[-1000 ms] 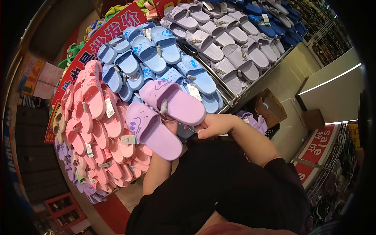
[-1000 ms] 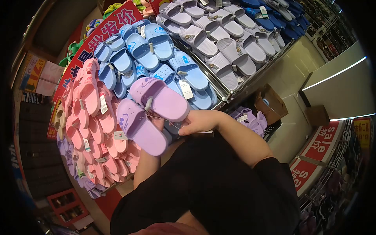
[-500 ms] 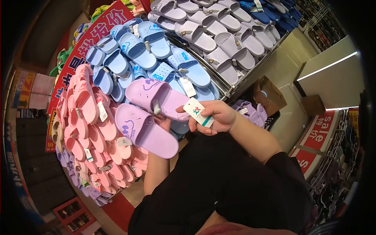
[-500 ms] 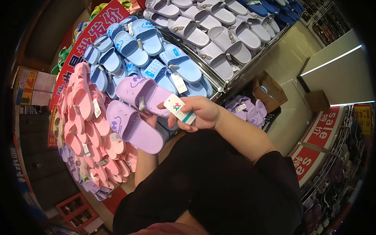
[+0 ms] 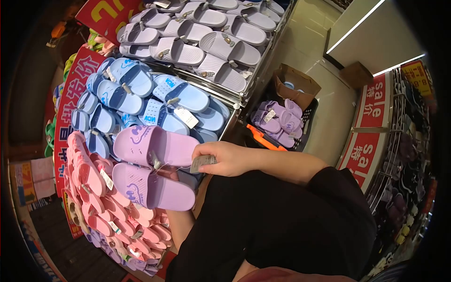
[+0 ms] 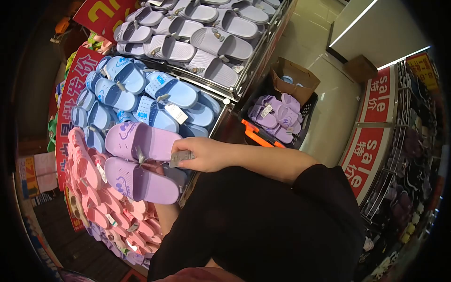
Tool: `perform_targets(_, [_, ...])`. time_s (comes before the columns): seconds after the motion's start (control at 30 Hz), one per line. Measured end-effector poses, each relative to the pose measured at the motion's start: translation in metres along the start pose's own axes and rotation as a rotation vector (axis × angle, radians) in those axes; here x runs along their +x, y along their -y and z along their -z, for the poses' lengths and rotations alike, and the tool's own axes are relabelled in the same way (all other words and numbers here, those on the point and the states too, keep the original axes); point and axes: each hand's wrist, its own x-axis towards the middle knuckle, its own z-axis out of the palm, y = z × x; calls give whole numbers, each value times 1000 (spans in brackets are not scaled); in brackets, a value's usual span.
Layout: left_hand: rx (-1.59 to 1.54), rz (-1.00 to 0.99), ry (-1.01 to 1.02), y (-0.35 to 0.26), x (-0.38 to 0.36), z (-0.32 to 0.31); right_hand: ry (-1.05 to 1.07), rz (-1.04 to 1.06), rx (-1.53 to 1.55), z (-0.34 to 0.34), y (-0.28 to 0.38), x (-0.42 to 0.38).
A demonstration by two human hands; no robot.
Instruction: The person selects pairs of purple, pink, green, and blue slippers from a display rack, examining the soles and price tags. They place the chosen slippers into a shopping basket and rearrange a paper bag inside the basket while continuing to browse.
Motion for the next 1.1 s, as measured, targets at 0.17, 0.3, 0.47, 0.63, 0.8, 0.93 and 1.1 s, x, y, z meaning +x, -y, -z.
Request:
perform_targets(0.17, [45,45,14,8,6,-7,-181,74,-37,-1,-15,-17])
perform_targets(0.3, [58,76,31,20,14,-15,-327,-143,350,9,-19,-29])
perform_targets(0.47, [73,120,61,35,28,-23,-370,-223,433,25,-11,-42])
perform_targets(0.63, [106,153,73,41,28,-28,-481,-96,213,27,-40,-50])
perform_targets(0.8, [192,203,89,52,28,-29,-754,81,-544,21,-41,-61])
perform_targets(0.93, [335,253,109,68,32,-24,-388,-14,22,21,-19,-59])
perform_targets(1.1, [682,235,172,99,41,5,-316,185,1242,28,-22,-58])
